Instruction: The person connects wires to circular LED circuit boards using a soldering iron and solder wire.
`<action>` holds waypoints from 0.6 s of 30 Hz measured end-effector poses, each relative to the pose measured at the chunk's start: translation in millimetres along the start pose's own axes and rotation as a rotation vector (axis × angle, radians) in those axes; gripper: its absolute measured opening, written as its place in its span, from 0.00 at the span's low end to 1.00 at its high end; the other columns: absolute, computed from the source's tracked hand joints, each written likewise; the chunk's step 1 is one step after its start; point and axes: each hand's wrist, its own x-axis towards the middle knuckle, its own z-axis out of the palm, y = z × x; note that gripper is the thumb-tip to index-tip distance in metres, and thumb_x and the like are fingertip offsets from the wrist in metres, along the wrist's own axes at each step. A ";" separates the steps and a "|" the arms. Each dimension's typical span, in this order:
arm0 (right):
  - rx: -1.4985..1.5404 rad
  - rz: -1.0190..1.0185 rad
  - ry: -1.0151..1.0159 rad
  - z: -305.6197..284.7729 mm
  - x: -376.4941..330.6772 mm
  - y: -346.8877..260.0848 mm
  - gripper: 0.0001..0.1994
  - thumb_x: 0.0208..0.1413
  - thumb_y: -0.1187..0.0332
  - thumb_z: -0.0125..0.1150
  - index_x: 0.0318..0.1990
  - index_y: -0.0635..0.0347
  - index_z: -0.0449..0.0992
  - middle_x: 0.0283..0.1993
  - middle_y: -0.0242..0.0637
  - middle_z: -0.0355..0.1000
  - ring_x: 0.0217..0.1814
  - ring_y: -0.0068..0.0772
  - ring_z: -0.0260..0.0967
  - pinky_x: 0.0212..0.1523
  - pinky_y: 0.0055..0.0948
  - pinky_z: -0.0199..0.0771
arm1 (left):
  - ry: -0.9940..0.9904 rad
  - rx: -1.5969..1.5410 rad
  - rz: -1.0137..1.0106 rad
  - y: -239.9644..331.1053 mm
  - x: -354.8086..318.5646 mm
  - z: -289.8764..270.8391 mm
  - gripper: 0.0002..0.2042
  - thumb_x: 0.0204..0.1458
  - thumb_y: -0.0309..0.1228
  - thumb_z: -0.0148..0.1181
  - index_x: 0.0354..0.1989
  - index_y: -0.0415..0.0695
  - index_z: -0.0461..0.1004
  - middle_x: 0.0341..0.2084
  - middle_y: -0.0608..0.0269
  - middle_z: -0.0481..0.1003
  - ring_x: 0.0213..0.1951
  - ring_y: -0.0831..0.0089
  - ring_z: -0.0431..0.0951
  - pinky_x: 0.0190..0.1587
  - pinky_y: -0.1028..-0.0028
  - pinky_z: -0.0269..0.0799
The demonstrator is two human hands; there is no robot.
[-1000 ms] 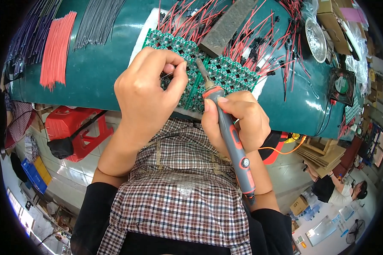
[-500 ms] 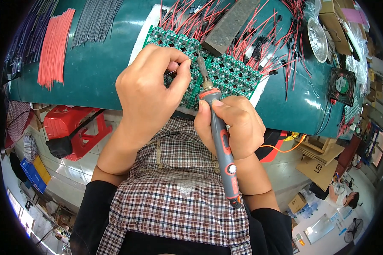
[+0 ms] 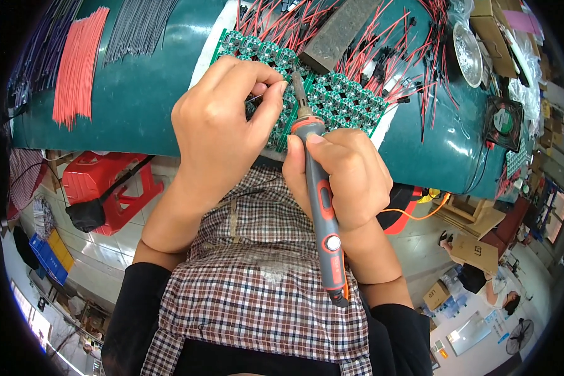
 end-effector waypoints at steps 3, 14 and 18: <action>0.016 0.034 0.000 -0.5 -1.1 -0.6 0.15 0.42 0.80 0.73 0.36 0.62 0.72 0.25 0.38 0.71 0.23 0.35 0.72 0.23 0.28 0.73 | 0.006 -0.004 0.003 -1.7 -1.3 0.8 0.05 0.44 0.24 0.69 0.27 0.46 0.78 0.23 0.67 0.75 0.24 0.73 0.78 0.24 0.74 0.70; 0.128 0.055 0.022 -14.8 -6.5 4.8 0.13 0.46 0.81 0.69 0.35 0.65 0.68 0.24 0.38 0.69 0.20 0.29 0.68 0.20 0.25 0.68 | 0.015 -0.047 -0.006 1.6 1.3 -8.0 0.05 0.43 0.24 0.67 0.26 0.45 0.75 0.22 0.66 0.72 0.19 0.72 0.74 0.20 0.73 0.67; 0.157 0.047 0.041 -17.6 -7.9 4.0 0.13 0.46 0.81 0.68 0.34 0.64 0.67 0.22 0.37 0.68 0.19 0.28 0.67 0.19 0.25 0.67 | -0.005 -0.025 0.000 2.5 -1.8 -12.3 0.06 0.44 0.22 0.68 0.28 0.45 0.77 0.23 0.68 0.74 0.21 0.78 0.74 0.21 0.78 0.66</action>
